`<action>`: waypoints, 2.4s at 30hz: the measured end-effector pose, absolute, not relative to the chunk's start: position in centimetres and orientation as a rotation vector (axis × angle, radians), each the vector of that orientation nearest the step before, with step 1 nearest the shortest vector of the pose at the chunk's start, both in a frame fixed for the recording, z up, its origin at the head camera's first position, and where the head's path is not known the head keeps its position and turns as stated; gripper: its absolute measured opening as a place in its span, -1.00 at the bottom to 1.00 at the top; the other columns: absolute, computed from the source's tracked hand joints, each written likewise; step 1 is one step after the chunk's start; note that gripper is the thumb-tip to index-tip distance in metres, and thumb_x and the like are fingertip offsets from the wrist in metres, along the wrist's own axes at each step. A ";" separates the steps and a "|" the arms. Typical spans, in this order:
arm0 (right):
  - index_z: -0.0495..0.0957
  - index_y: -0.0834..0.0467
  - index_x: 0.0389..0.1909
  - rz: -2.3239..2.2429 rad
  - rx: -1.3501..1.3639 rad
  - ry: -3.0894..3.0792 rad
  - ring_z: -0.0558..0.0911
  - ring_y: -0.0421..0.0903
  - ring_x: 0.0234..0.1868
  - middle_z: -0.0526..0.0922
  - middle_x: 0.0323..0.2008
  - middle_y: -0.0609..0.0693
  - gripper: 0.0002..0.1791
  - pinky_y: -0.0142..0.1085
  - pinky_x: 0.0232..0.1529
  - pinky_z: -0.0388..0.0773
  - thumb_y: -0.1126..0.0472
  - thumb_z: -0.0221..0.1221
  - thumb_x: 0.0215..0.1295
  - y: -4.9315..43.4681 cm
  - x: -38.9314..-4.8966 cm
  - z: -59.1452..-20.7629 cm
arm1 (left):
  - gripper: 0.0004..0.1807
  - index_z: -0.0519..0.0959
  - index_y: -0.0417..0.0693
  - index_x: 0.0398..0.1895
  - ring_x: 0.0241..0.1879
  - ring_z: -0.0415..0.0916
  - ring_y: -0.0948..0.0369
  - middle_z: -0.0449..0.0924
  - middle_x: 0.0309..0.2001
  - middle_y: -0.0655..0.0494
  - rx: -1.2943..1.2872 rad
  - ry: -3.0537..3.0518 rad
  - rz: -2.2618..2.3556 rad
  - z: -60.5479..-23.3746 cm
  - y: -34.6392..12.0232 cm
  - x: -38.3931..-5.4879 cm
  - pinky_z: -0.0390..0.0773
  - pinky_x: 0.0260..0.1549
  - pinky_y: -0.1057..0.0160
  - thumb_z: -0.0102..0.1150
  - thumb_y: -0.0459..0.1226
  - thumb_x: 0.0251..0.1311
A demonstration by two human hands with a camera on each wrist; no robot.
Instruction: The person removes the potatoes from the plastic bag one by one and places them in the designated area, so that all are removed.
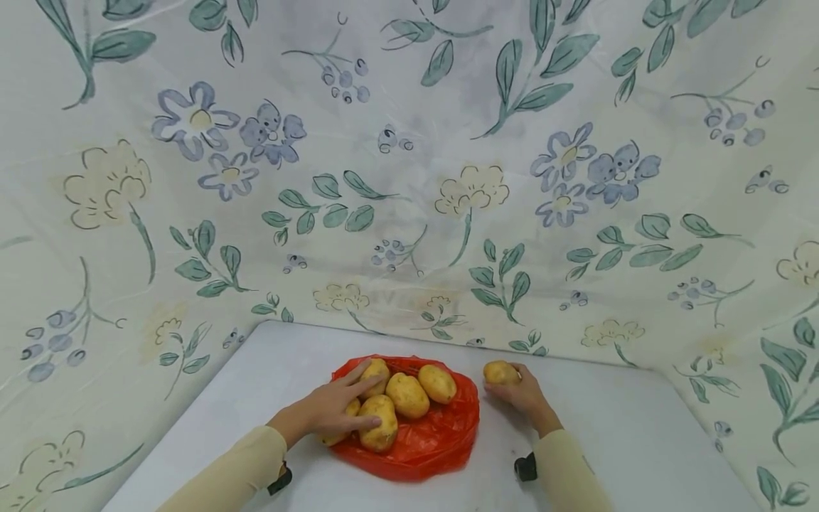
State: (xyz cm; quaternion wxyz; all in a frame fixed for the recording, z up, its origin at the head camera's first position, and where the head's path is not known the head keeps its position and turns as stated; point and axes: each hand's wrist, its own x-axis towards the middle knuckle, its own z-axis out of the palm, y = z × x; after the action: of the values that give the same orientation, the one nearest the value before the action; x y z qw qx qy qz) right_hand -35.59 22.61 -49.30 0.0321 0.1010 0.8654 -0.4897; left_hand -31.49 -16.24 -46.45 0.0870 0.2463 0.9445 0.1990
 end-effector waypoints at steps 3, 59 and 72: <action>0.21 0.24 0.36 -1.526 0.298 2.683 0.43 0.19 0.12 0.41 0.21 0.30 -0.05 0.09 0.18 0.43 -0.08 0.43 0.06 22.6 -35.4 -49.5 | -0.09 0.14 0.34 0.53 0.36 0.27 -0.28 -0.18 0.61 0.01 0.741 2.818 0.593 -46.5 -16.2 -31.5 0.31 0.16 -0.45 0.07 0.38 0.14; 0.21 0.25 0.35 -1.494 0.277 2.634 0.44 0.15 0.11 0.43 0.19 0.26 0.08 0.05 0.15 0.47 -0.39 0.33 0.02 21.4 -35.5 -50.1 | -0.07 0.13 0.37 0.53 0.37 0.26 -0.26 -0.21 0.62 0.03 0.718 2.805 0.601 -46.5 -16.2 -31.6 0.32 0.17 -0.44 0.07 0.40 0.10; 0.20 0.27 0.34 -1.558 0.301 2.608 0.42 0.16 0.12 0.41 0.19 0.27 -0.07 0.03 0.15 0.47 -0.24 0.30 0.16 21.3 -35.0 -49.6 | -0.07 0.12 0.39 0.53 0.35 0.28 -0.29 -0.20 0.62 0.02 0.710 2.803 0.592 -46.5 -15.9 -31.6 0.32 0.16 -0.46 0.06 0.41 0.11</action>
State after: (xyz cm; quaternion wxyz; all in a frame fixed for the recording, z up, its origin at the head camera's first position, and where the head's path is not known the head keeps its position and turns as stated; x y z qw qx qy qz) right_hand -35.03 21.34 -49.61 0.0442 0.0986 0.8534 -0.5099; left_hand -31.64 -15.91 -46.54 0.0948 0.2394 0.9454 0.1997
